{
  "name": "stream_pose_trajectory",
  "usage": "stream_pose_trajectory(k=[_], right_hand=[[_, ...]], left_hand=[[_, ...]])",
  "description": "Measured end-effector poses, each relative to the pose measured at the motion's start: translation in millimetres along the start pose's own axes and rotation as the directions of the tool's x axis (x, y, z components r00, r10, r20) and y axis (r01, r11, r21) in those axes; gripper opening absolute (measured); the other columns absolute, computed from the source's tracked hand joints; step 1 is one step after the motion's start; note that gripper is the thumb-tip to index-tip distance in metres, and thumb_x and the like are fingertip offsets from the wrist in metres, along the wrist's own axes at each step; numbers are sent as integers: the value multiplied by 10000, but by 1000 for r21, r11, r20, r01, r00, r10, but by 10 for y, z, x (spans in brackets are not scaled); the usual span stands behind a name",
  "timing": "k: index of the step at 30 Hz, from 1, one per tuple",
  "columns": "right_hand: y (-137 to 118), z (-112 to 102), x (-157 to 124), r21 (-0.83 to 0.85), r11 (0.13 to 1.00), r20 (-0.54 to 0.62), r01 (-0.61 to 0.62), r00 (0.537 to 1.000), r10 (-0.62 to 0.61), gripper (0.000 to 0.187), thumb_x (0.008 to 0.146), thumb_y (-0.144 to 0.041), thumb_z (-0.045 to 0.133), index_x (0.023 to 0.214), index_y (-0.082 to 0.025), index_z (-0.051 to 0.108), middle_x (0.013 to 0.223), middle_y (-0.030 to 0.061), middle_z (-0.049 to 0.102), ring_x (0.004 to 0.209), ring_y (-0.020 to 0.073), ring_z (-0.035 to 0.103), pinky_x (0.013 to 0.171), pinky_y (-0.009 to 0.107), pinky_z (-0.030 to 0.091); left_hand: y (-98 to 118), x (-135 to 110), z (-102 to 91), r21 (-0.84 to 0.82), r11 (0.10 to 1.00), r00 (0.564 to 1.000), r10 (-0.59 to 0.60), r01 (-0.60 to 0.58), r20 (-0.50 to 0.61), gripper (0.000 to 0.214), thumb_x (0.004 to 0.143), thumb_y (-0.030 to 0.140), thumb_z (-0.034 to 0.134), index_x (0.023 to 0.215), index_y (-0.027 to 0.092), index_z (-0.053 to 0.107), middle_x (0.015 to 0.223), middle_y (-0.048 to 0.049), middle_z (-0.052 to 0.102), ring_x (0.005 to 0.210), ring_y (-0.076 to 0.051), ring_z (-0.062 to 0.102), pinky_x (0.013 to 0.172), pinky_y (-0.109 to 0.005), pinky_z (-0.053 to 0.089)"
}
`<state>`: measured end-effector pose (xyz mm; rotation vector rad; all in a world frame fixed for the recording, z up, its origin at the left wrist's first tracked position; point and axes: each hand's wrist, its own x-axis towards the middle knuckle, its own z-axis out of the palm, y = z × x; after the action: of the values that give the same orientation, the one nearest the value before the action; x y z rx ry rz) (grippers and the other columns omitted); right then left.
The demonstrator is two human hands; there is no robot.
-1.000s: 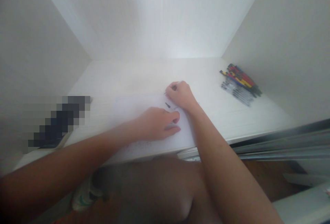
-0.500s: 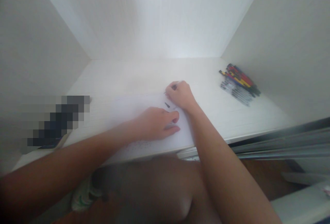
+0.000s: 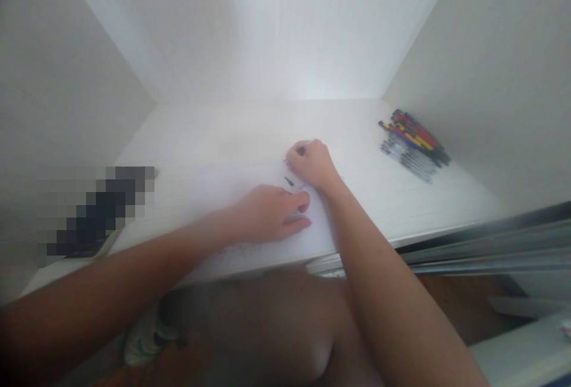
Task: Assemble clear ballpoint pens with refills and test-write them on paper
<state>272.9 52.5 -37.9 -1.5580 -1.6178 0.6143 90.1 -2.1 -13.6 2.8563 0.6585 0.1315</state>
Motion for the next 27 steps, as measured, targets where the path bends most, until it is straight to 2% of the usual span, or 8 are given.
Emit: stream_pose_trajectory(k=[5, 27], right_hand=[[-11, 2, -11, -19, 1000, -31, -10, 999, 9, 196, 814, -256, 591, 736, -150, 736, 658, 77, 724, 609, 177, 658, 544, 270, 471], [4, 5, 1, 2, 1000, -28, -12, 1000, 12, 171, 791, -239, 610, 693, -163, 728, 635, 64, 714, 574, 175, 652, 519, 267, 467]], left_hand=[[11, -1, 0, -1, 1000, 1000, -12, 12, 3, 304, 1031, 495, 490, 1060, 216, 607, 795, -47, 701, 741, -250, 665, 648, -343, 414], [-6, 4, 25, -16, 1000, 1000, 1, -1, -17, 307, 1030, 497, 483, 1052, 219, 612, 778, -51, 691, 712, -255, 650, 642, -350, 405]])
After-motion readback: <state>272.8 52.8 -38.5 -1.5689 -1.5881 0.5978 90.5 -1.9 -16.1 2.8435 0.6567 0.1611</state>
